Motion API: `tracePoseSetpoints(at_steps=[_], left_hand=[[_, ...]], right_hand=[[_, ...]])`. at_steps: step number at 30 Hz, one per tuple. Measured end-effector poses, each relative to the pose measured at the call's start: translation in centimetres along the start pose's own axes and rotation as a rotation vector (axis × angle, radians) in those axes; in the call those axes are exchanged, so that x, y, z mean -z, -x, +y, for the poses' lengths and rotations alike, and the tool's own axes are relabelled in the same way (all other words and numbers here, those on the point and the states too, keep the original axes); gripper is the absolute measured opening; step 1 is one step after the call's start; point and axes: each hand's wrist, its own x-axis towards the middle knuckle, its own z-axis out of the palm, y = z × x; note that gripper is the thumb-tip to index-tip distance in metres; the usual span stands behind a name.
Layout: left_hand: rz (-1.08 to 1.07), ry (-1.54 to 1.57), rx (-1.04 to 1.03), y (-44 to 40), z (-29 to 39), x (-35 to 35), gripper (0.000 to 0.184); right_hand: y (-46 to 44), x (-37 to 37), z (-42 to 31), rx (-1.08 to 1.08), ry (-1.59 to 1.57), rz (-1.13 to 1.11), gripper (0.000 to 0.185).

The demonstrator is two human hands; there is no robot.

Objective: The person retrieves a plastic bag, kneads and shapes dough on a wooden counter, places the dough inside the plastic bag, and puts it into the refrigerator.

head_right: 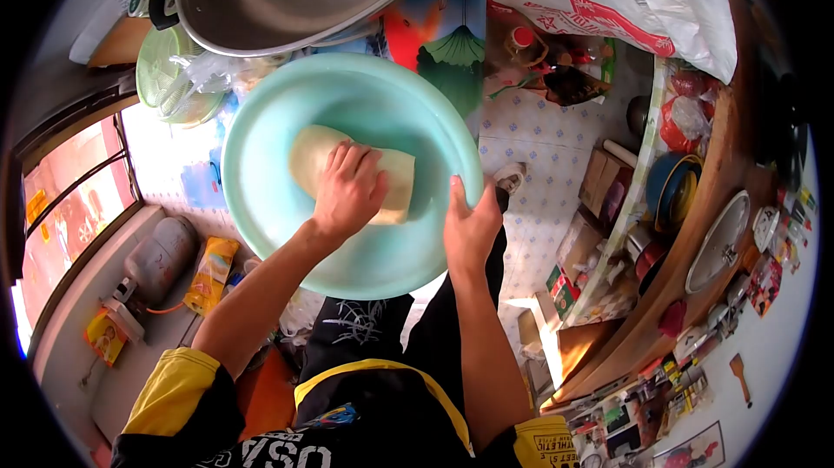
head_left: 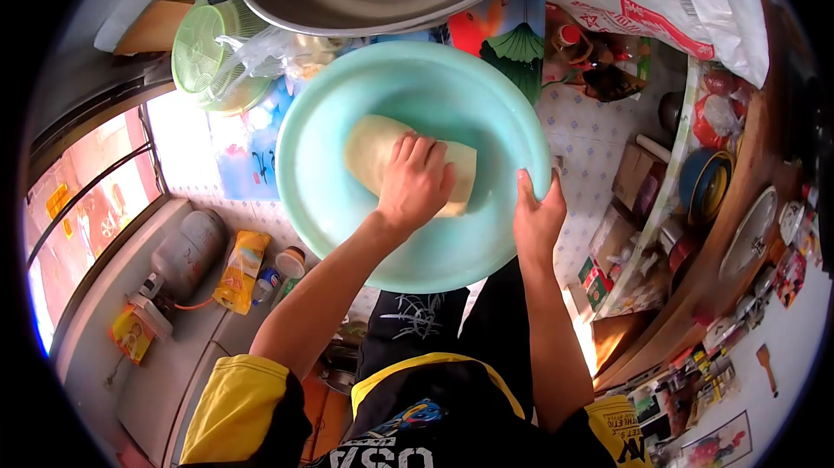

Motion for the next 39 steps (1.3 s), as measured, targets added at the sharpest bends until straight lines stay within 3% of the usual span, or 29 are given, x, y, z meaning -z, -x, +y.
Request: tracePoseSetpoints(at_steps=[3,5,6,7,8,10,11,13,15,19,21,27,29,33,34,35,37,38,39], left_hand=[[-0.065,0.030,0.017,0.0,0.1,1.7,0.020],[-0.289,0.095,-0.006,-1.3,-1.7,2.3,0.018],[-0.382,0.047,0.005,-2.5,-2.8,2.6,0.016],[-0.186,0.031,-0.066,-3.4,-3.8,2.9,0.017],[-0.191,-0.021,-0.092,-3.5,-5.3,3.2,0.017],[-0.214,-0.079,-0.118,-3.2,-7.2,3.2,0.017],[-0.201,-0.047,-0.121,-2.8,-7.4,3.2,0.017],[-0.213,-0.001,-0.118,-2.2,-7.1,3.2,0.017],[-0.312,-0.018,0.029,-2.1,-6.3,3.6,0.018],[-0.340,-0.056,0.052,-1.3,-5.2,4.5,0.018],[-0.365,-0.037,0.071,-1.0,-5.0,5.3,0.017],[-0.408,-0.017,0.076,0.3,-4.9,8.6,0.018],[-0.524,-0.094,0.027,0.6,-4.0,9.5,0.023],[-0.522,-0.043,0.077,3.1,-3.6,10.9,0.032],[-0.528,-0.034,0.045,3.9,-4.1,11.2,0.046],[-0.536,-0.034,0.049,4.3,-4.2,11.5,0.046],[-0.664,-0.105,0.230,4.0,-4.0,12.1,0.063],[-0.736,-0.178,0.148,3.2,-4.5,12.2,0.075],[-0.650,-0.191,0.043,2.8,-5.0,11.4,0.070]], right_hand=[[0.3,-0.1,-0.3,-0.040,0.023,0.019,0.028],[0.2,-0.1,-0.4,-0.068,0.030,0.026,0.028],[0.0,-0.1,-0.7,0.206,0.236,0.161,0.028],[0.0,-0.1,-1.0,0.481,0.443,0.290,0.030],[0.2,-0.5,-1.7,0.472,0.439,0.287,0.030],[1.5,-2.7,-3.4,0.731,0.188,0.206,0.035],[1.5,-5.0,-3.8,0.725,0.045,-0.078,0.039],[0.6,-10.0,-2.8,0.664,0.363,-0.047,0.040],[0.6,-11.6,-1.3,0.611,0.463,-0.071,0.041],[1.1,-9.6,-1.4,0.478,0.443,-0.263,0.043],[1.5,-8.9,-1.7,0.578,0.417,-0.291,0.039],[3.6,-7.5,-2.6,0.582,0.395,-0.394,0.039],[4.5,-6.6,-3.2,0.573,0.445,-0.432,0.038],[6.8,-5.3,-2.6,0.567,0.401,-0.452,0.036],[7.2,-5.0,-2.6,0.525,0.387,-0.471,0.038],[7.2,-4.8,-2.9,0.519,0.384,-0.476,0.038],[7.1,-4.4,-3.2,0.440,0.495,-0.626,0.043],[7.2,-5.1,-2.6,0.458,0.520,-0.607,0.049],[6.6,-5.5,-2.4,0.455,0.521,-0.610,0.049]])
